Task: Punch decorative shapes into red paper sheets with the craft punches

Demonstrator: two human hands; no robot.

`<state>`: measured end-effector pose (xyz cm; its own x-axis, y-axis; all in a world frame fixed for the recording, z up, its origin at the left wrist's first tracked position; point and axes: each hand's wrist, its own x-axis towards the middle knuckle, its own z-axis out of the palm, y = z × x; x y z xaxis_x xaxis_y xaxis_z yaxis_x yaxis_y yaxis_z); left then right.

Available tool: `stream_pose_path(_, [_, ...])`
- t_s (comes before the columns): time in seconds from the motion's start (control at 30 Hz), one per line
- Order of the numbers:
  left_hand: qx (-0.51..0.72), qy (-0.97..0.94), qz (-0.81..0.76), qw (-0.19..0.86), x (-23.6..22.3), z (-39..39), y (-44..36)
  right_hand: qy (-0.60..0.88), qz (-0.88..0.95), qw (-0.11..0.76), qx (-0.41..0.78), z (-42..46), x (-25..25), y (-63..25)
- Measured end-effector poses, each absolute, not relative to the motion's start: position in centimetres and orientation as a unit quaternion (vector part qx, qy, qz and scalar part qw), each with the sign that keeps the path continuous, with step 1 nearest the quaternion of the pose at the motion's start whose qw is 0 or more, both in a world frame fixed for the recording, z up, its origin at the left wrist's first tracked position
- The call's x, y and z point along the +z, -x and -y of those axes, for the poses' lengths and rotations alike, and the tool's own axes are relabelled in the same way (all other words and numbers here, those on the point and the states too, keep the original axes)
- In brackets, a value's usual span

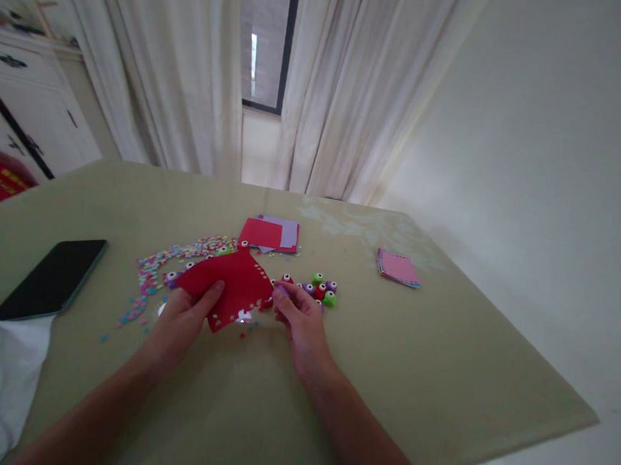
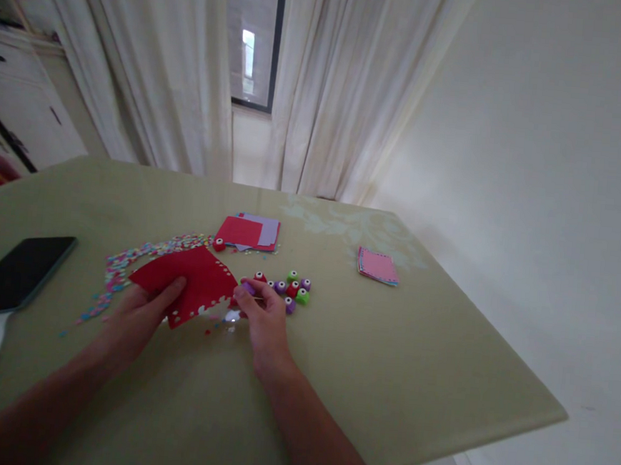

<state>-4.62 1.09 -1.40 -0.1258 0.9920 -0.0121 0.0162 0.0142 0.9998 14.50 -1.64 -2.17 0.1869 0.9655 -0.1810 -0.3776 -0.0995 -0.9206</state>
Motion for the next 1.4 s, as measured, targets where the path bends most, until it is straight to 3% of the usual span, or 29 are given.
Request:
stream_pose_path(0.43, [0.552,-0.435,-0.529,0.476,-2.8,-1.5,5.0,0.486,0.346,0.605,0.528,1.8,-2.1,-14.1])
stream_pose_path(0.63, [0.536,-0.423,-0.541,0.491,-2.9,-1.4,5.0,0.478,0.35,0.552,0.587,1.9,-2.2,-14.0])
stream_pose_path(0.9, [0.525,-0.437,-0.543,0.489,-0.9,-0.9,4.6,0.46,0.34,0.555,0.604,1.9,-2.5,-14.0])
stream_pose_path(1.4, [0.51,-0.285,-0.477,0.656,-0.7,-0.8,4.1,0.447,0.233,0.578,0.642,1.5,-2.3,-13.8])
